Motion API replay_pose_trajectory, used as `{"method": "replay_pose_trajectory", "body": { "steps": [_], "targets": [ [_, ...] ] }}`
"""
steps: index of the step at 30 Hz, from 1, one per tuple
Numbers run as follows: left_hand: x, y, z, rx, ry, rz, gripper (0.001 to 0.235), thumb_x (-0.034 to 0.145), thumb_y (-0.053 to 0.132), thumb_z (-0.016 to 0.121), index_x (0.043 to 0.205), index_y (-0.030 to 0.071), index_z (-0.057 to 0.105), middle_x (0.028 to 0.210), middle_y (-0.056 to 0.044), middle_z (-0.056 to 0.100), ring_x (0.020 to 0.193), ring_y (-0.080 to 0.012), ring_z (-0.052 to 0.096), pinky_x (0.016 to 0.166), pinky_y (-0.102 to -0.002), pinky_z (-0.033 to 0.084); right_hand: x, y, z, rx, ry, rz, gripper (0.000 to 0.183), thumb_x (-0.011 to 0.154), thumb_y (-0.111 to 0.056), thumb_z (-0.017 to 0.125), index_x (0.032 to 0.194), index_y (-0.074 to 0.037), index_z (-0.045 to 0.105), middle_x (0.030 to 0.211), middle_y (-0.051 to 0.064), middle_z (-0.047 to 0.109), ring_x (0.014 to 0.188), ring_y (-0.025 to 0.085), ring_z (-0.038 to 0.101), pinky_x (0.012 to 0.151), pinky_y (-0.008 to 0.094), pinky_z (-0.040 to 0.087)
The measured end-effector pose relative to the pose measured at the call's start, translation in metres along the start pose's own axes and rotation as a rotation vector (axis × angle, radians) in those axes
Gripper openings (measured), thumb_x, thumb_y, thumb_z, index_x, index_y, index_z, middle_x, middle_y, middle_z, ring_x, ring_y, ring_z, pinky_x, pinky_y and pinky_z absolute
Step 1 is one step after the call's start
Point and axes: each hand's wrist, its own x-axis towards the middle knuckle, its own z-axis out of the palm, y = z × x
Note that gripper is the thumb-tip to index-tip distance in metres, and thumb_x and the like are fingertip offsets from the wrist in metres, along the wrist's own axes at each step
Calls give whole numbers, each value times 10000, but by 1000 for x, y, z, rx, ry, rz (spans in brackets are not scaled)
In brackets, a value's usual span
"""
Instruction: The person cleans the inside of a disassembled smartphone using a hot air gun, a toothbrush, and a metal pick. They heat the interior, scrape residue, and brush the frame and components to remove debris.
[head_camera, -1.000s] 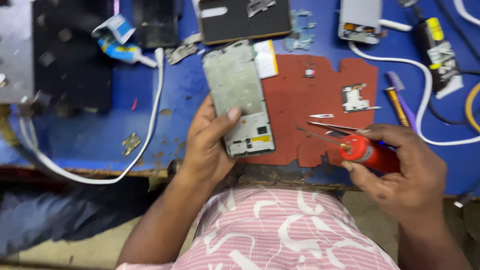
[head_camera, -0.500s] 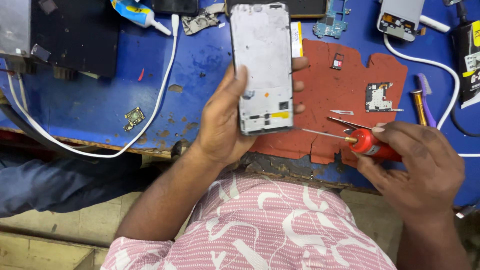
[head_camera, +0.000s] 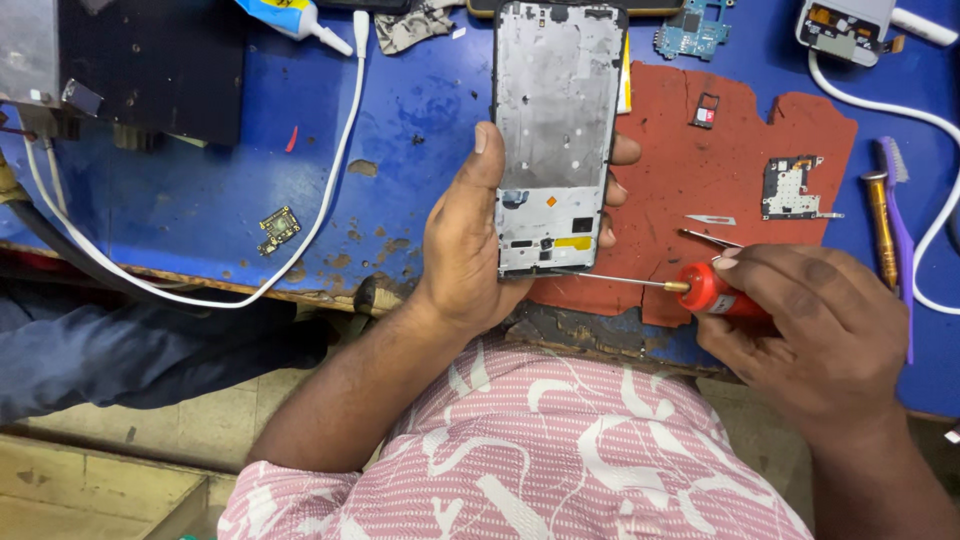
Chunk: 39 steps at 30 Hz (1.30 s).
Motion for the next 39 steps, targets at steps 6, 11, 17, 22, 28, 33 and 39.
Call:
{"method": "replay_pose_trajectory", "body": {
  "steps": [6, 11, 17, 22, 28, 33, 39],
  "targets": [
    [0, -2, 1, -8, 5, -3, 698, 1167, 536, 260, 1514, -42, 440, 1361, -280, 620, 1126, -290, 685, 932, -437, 620, 4, -4, 3, 55, -12, -16, 420, 737, -150, 920, 1059, -42, 673, 1006, 105, 706, 877, 280, 695, 735, 384, 548],
    [0, -4, 3, -25, -2, 2, 691, 1178, 527, 256, 1524, -46, 427, 1367, -285, 612, 1130, -289, 683, 933, -433, 616, 9, -10, 3, 52, -15, -15, 411, 739, -127, 906, 1064, -41, 669, 1002, 111, 707, 891, 288, 698, 736, 393, 560],
    [0, -4, 5, -32, -1, 1, 692, 1183, 520, 252, 1526, -57, 420, 1364, -282, 612, 1128, -289, 682, 932, -428, 617, 12, -17, 4, 44, -10, -15, 405, 725, -108, 904, 1050, -49, 670, 995, 103, 713, 863, 278, 687, 705, 394, 551],
    [1, -6, 6, -22, -1, 19, 694, 1182, 527, 264, 1530, -54, 417, 1358, -279, 614, 1121, -288, 683, 925, -424, 617, 14, -22, 7, 51, 1, 0, 422, 708, -114, 916, 1045, -47, 672, 989, 110, 704, 860, 288, 689, 707, 404, 556],
    [0, -6, 6, 1, -7, 37, 718, 1179, 552, 281, 1528, -56, 434, 1385, -268, 609, 1143, -277, 677, 943, -419, 614, 17, -28, 8, 84, 5, 7, 443, 680, -102, 911, 1043, -38, 665, 990, 114, 703, 867, 298, 693, 725, 412, 565],
    [-1, -8, 7, 35, -3, 56, 713, 1172, 558, 272, 1521, -41, 440, 1400, -256, 599, 1162, -263, 671, 959, -420, 612, 17, -33, 8, 79, 4, 15, 437, 678, -82, 901, 1040, -33, 661, 991, 117, 705, 860, 298, 694, 716, 414, 569],
    [-3, -12, 4, 25, -10, 154, 687, 1208, 556, 240, 1499, -26, 460, 1420, -229, 584, 1176, -249, 656, 1018, -410, 587, 16, -38, 7, 140, -9, 63, 444, 703, -55, 880, 1076, -16, 642, 1021, 136, 705, 847, 290, 688, 699, 397, 561]
  ]
}}
